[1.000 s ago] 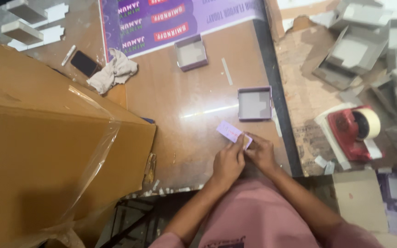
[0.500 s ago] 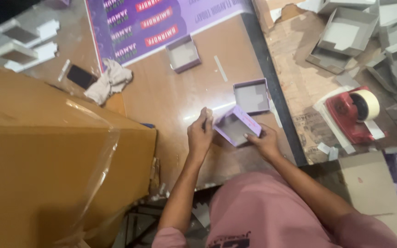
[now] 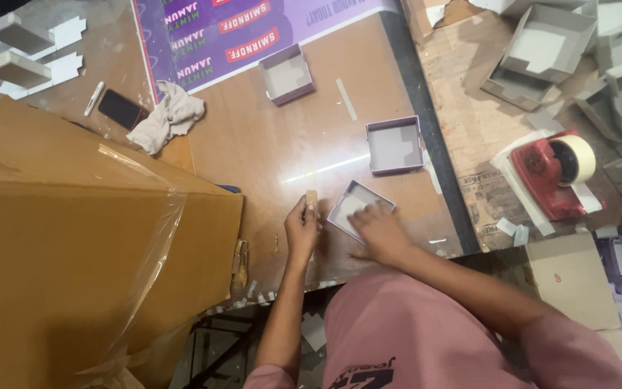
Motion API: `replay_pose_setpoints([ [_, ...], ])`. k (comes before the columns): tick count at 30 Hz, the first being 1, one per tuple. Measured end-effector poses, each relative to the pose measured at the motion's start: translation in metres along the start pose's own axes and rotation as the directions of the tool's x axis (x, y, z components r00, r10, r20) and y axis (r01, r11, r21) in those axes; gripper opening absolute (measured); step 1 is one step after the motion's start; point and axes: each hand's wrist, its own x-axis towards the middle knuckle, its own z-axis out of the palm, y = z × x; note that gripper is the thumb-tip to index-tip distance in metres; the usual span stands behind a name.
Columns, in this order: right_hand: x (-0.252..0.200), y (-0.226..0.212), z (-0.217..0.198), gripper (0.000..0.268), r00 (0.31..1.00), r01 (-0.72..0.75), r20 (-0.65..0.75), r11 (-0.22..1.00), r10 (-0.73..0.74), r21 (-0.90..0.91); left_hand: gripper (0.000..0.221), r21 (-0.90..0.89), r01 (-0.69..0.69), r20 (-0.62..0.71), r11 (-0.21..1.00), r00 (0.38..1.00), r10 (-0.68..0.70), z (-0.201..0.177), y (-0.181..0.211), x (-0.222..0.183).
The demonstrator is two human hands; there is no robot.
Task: The person assembles small purple cardboard boxes on a workbench. They fold the flaps, press the edges, and use a wooden stick to crease the folds. The person repeats this process for multiple boxes, placing finished ones aside.
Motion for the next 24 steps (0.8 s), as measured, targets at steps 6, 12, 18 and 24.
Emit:
replay_pose_setpoints([
  [6,-0.003,0.010,0.010,0.015,0.972,-0.164,0.215,0.928,0.095,0.335,0.038,0.136,-0.204,-0.062,0.969,0.975,0.214,-0.020,0.015,-0.021],
  [12,-0.021,0.026,0.004,0.025,0.840,-0.540,0.463,0.346,0.282,0.768,0.042,0.447,-0.446,0.099,0.775,0.886,0.453,-0.004,0.052,-0.040],
  [18,-0.041,0.041,0.015,0.065,0.938,-0.347,0.335,0.286,0.092,0.893,0.047,0.669,-0.472,0.210,0.575,0.861,0.463,0.021,0.072,-0.041],
  [24,-0.059,0.057,0.043,0.034,0.939,-0.338,0.323,0.149,0.114,0.929,0.043,0.613,-0.614,0.402,0.496,0.784,0.473,0.044,0.059,-0.098],
])
